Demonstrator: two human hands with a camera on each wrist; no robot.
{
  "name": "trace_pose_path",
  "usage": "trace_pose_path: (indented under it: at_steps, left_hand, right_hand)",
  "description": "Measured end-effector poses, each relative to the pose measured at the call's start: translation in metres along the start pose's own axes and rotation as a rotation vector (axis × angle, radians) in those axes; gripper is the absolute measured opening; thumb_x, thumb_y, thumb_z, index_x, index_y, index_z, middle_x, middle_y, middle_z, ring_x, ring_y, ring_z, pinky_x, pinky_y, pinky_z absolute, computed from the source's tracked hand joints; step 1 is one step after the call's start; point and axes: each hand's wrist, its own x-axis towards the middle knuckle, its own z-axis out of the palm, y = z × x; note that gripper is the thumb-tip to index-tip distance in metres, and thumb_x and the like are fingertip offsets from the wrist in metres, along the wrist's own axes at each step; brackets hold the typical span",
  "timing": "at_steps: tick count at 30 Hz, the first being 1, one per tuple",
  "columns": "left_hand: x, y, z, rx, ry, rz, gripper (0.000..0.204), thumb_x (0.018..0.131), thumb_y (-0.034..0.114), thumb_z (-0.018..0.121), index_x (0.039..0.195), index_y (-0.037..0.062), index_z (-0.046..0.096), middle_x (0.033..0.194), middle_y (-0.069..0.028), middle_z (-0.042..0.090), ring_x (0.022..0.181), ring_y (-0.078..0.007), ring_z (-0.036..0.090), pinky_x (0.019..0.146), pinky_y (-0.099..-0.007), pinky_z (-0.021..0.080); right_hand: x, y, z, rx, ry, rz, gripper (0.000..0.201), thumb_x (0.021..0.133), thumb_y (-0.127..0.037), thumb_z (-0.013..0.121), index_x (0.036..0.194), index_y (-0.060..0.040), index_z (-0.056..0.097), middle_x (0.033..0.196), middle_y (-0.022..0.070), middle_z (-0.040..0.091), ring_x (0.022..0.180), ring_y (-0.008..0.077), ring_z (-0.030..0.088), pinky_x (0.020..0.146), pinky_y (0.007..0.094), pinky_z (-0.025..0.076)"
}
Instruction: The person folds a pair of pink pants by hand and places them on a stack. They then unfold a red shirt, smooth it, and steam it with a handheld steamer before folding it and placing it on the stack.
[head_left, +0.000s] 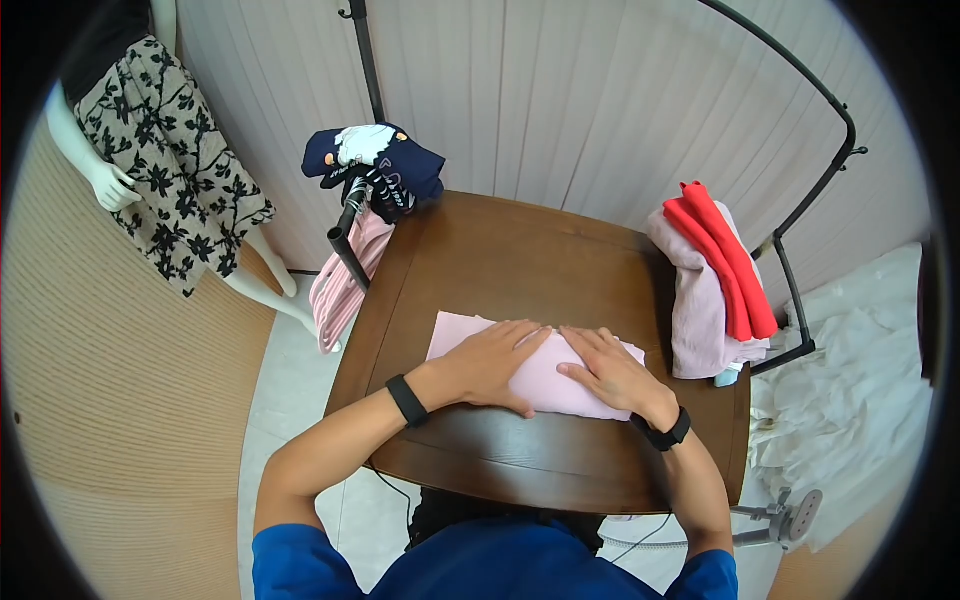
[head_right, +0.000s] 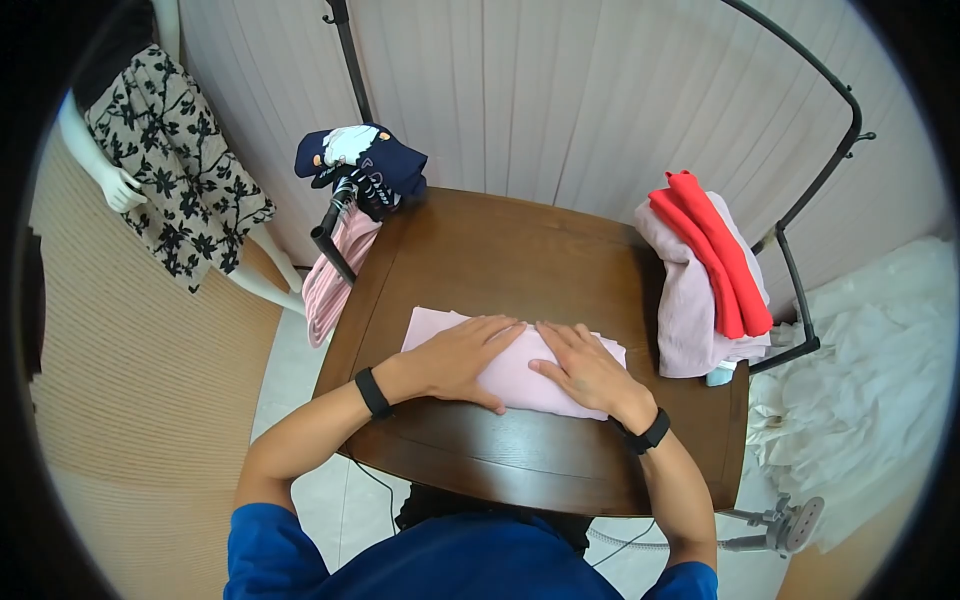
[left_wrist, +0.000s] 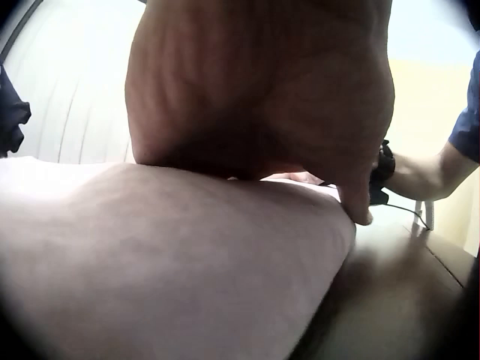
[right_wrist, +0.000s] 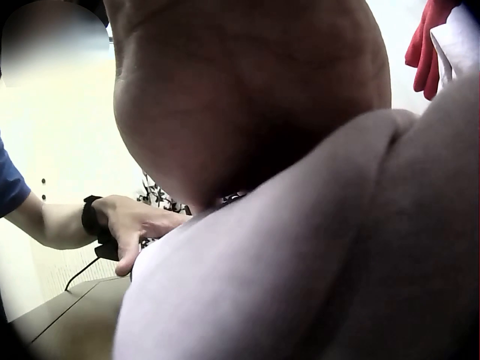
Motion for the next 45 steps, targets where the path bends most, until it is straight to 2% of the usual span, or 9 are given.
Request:
trace_pose_path:
  at_steps: [5,13,16,23,29,32,34,39,45]
  left_hand:
    - [0.003,-0.001,0.002,-0.010,-0.049,-0.038,0.123,0.062,0.059,0.088,0.154,-0.0013,0.033,0.149,-0.0269,0.041,0.137,-0.0418,0.041,0.115,-0.0468,0.036]
    - [0.003,0.024,-0.004,0.027,-0.183,0.025,0.114,0.051,0.035,0.096,0.147,0.0060,0.042,0.125,-0.0213,0.052,0.120,-0.0394,0.050,0.108,-0.0475,0.040]
    - [-0.002,0.034,-0.006,0.049,-0.213,0.014,0.120,0.049,0.040,0.097,0.148,0.0031,0.041,0.127,-0.0217,0.052,0.122,-0.0388,0.049,0.110,-0.0481,0.039]
    - [-0.019,0.050,-0.016,0.024,0.091,0.129,0.099,0.067,0.043,0.089,0.147,0.0045,0.043,0.128,-0.0208,0.050,0.121,-0.0388,0.047,0.120,-0.0542,0.028]
    - [-0.050,0.061,-0.042,0.016,0.518,-0.131,0.068,0.085,0.027,0.075,0.143,0.0042,0.047,0.132,-0.0192,0.047,0.127,-0.0367,0.044,0.118,-0.0477,0.031]
    - [-0.064,0.071,-0.018,-0.228,0.744,-0.304,0.063,0.086,0.020,0.075,0.140,0.0039,0.047,0.133,-0.0150,0.046,0.130,-0.0317,0.043,0.116,-0.0442,0.032]
    - [-0.055,0.087,0.004,-0.965,0.894,-0.419,0.063,0.087,0.019,0.076,0.139,0.0036,0.044,0.135,-0.0109,0.045,0.132,-0.0267,0.043,0.116,-0.0427,0.033]
    - [-0.043,0.112,0.008,-1.647,0.508,-0.444,0.062,0.091,0.019,0.075,0.141,0.0025,0.043,0.134,-0.0122,0.053,0.132,-0.0247,0.049,0.114,-0.0418,0.037]
    - [-0.036,0.123,-0.006,-1.984,0.529,-0.608,0.059,0.092,0.021,0.074,0.141,0.0025,0.047,0.133,-0.0128,0.058,0.126,-0.0253,0.055,0.108,-0.0434,0.045]
  right_hand:
    - [0.005,-0.002,0.003,-0.051,-0.023,0.063,0.064,0.099,-0.046,0.058,0.138,0.0060,0.052,0.129,0.0266,0.056,0.112,0.0400,0.052,0.098,0.0458,0.044]
    - [0.011,-0.009,-0.008,0.223,-0.551,0.373,0.078,0.076,-0.068,0.075,0.110,0.0020,0.072,0.106,0.0219,0.064,0.102,0.0390,0.060,0.094,0.0443,0.046]
    - [-0.006,0.006,0.016,0.098,-0.220,0.046,0.075,0.080,-0.066,0.073,0.116,-0.0003,0.070,0.094,0.0204,0.068,0.090,0.0367,0.065,0.088,0.0431,0.050]
    - [-0.032,-0.033,-0.012,0.519,-0.258,0.286,0.057,0.094,-0.047,0.068,0.128,-0.0024,0.060,0.084,0.0172,0.067,0.077,0.0298,0.065,0.076,0.0398,0.051]
    - [-0.054,-0.052,-0.021,0.533,-0.013,0.279,0.036,0.098,-0.035,0.066,0.113,-0.0021,0.059,0.086,0.0189,0.066,0.073,0.0266,0.064,0.070,0.0366,0.049]
    - [-0.059,-0.057,-0.015,0.542,0.289,0.287,0.031,0.101,-0.030,0.064,0.107,-0.0013,0.055,0.082,0.0199,0.065,0.069,0.0280,0.063,0.068,0.0379,0.049]
    - [-0.061,-0.060,-0.015,0.614,0.421,0.312,0.030,0.101,-0.028,0.064,0.107,-0.0003,0.054,0.079,0.0150,0.063,0.071,0.0172,0.058,0.069,0.0340,0.048]
    - [-0.060,-0.080,-0.003,0.874,0.445,0.280,0.026,0.101,-0.024,0.064,0.105,-0.0001,0.053,0.082,0.0117,0.063,0.078,0.0118,0.058,0.072,0.0325,0.047]
    - [-0.068,-0.103,-0.001,0.575,0.418,0.279,0.018,0.102,-0.018,0.061,0.101,-0.0020,0.053,0.059,0.0220,0.050,0.047,0.0373,0.052,0.046,0.0387,0.040]
